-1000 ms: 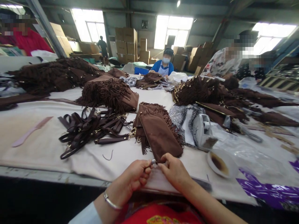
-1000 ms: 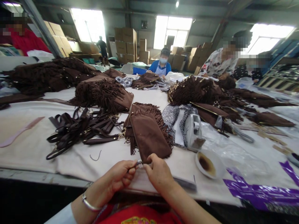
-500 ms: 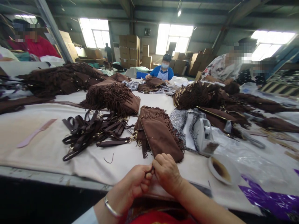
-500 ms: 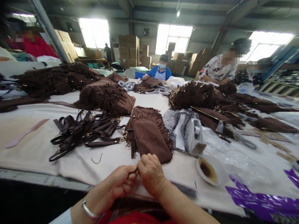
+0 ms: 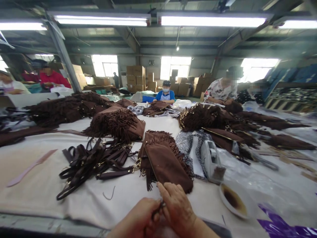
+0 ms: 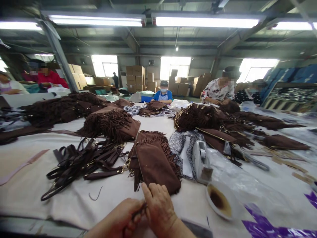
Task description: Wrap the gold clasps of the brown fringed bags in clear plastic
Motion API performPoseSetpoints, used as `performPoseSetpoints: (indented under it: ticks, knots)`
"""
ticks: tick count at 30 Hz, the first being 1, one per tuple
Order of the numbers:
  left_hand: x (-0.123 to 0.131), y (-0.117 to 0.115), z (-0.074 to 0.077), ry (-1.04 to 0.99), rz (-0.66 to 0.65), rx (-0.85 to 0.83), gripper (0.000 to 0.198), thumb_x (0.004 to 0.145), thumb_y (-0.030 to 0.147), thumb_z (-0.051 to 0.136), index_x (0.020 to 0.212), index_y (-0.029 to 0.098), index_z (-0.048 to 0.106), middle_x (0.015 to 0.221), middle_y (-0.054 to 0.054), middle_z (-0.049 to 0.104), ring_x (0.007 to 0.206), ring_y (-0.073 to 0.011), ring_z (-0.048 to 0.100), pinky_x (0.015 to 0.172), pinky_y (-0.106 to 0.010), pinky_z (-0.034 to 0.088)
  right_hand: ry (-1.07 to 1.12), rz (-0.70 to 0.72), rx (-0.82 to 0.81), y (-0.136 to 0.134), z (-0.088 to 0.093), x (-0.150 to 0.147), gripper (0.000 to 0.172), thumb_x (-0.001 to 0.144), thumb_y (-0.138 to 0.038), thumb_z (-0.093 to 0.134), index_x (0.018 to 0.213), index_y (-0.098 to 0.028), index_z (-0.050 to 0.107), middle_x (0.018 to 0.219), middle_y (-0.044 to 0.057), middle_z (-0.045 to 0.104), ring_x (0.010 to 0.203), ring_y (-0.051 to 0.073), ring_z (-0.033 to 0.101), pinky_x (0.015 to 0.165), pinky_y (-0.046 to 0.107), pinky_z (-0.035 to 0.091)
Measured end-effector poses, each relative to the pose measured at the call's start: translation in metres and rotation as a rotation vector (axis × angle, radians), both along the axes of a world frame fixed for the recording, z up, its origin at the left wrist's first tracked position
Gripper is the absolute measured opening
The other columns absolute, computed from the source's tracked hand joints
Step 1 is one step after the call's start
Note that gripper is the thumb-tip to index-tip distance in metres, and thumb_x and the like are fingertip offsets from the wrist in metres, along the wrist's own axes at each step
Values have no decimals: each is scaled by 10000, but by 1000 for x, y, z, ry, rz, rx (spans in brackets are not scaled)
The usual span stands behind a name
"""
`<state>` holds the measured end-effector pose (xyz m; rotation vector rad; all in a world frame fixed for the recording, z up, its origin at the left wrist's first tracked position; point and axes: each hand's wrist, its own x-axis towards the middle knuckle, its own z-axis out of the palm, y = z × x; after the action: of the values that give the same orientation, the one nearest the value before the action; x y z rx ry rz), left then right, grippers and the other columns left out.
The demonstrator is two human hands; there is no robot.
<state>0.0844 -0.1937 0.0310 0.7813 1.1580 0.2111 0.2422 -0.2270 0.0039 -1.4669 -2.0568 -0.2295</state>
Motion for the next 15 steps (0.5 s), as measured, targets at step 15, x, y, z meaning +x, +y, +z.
performPoseSetpoints:
  ticks: [15]
  knots:
    - [29,-12,15,316,-148,296,459,797,632,481,738,183,551,606,-6,580,414,-121,459,406,-243,350,185,-126,-72,-65,-58,99,277,764,-154,592,1023,-235,650,1044,73,683,922,223,658,802,331,529]
